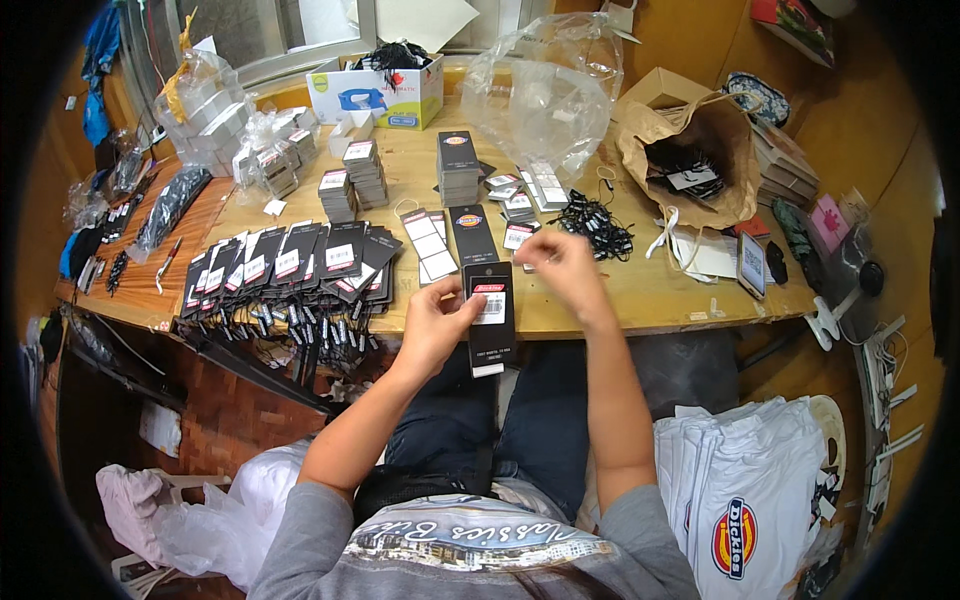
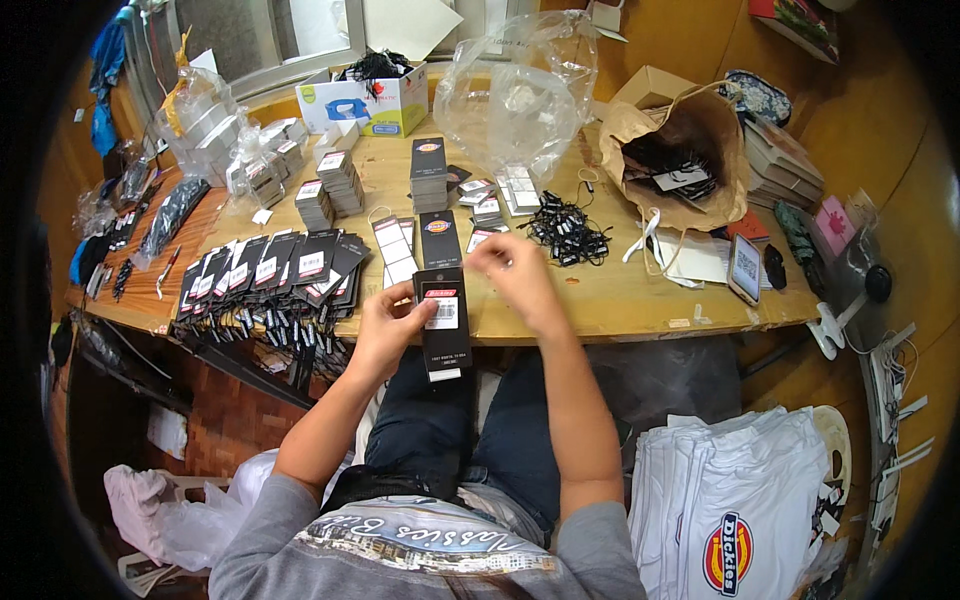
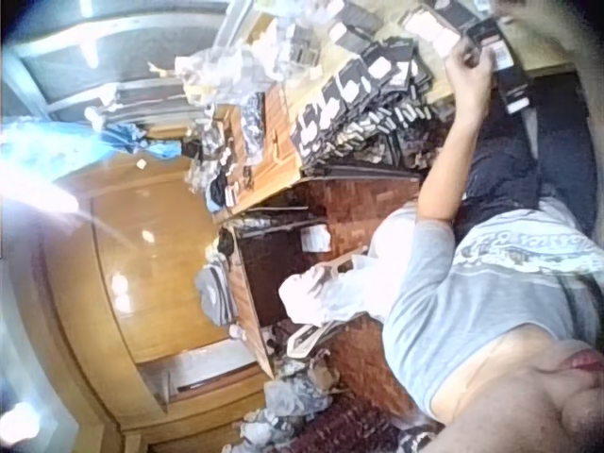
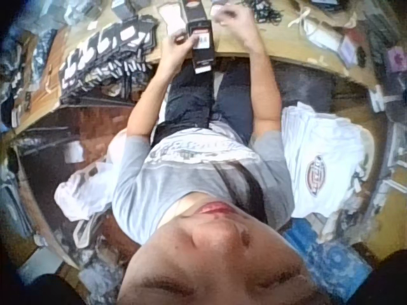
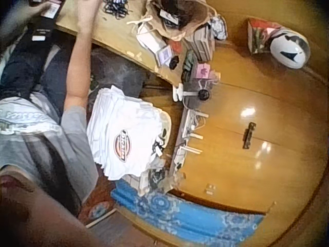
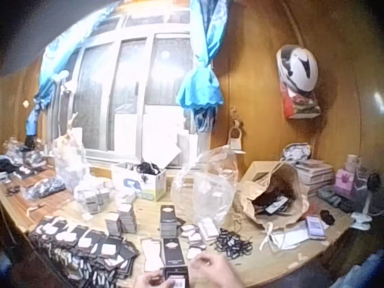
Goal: The person sits cross-legged on a chair and repeatedly picks up black tags and small white labels from a cluttered table. They attach the labels to the tags using small black plastic fasteners, then place the assembled items into a stack on the table.
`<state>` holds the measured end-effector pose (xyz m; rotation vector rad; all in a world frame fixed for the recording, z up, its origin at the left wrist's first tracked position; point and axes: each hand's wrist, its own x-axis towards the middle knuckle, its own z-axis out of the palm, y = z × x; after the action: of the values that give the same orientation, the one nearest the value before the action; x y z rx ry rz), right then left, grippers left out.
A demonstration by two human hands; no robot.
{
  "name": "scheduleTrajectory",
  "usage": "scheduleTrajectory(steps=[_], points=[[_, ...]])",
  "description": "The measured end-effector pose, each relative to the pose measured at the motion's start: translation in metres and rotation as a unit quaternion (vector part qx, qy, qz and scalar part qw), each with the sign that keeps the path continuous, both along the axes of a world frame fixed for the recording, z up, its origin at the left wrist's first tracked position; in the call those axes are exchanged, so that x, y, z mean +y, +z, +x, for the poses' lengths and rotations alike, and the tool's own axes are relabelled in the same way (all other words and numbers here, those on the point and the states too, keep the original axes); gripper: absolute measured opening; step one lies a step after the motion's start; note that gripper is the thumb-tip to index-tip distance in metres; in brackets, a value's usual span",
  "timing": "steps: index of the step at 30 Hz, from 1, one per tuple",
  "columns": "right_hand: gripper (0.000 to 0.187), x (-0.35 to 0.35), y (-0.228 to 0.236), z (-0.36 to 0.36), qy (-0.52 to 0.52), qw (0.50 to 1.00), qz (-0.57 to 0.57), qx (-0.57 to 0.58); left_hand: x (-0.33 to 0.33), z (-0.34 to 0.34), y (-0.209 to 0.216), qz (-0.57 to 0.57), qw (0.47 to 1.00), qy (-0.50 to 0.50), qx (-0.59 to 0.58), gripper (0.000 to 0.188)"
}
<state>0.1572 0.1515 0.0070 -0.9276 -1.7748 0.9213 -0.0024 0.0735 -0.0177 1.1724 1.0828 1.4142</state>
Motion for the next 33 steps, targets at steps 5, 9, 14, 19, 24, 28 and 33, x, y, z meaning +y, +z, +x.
scheduleTrajectory(steps=[5,9,14,19,24,28,33], points=[[0.013,0.063,0.014,0.058,-0.242,0.92,0.164,-0.261,-0.009,-0.003,0.01,-0.045,0.997,-0.038,-0.055,0.018],[0.01,0.074,0.012,0.058,-0.196,0.87,0.174,-0.418,-0.016,-0.002,0.009,-0.049,0.994,-0.051,-0.083,0.022],[0.008,0.096,0.026,0.078,-0.157,0.983,0.019,-0.093,-0.018,-0.003,0.01,-0.065,0.991,-0.064,-0.101,0.023],[0.011,0.078,0.073,0.076,-0.078,0.995,-0.061,0.013,-0.019,-0.004,0.011,-0.07,0.992,-0.066,-0.085,0.024],[0.009,0.065,0.092,0.072,-0.02,0.994,-0.064,0.092,-0.02,-0.001,0.009,-0.069,0.99,-0.09,-0.086,0.024],[0.01,0.052,0.1,0.066,0.009,0.989,-0.079,0.121,-0.019,0.004,0.026,-0.07,0.99,-0.093,-0.078,0.023],[0.014,0.029,0.11,0.054,0.053,0.987,-0.087,0.128,0.005,0.01,0.046,0.056,0.982,-0.172,-0.059,0.024]])
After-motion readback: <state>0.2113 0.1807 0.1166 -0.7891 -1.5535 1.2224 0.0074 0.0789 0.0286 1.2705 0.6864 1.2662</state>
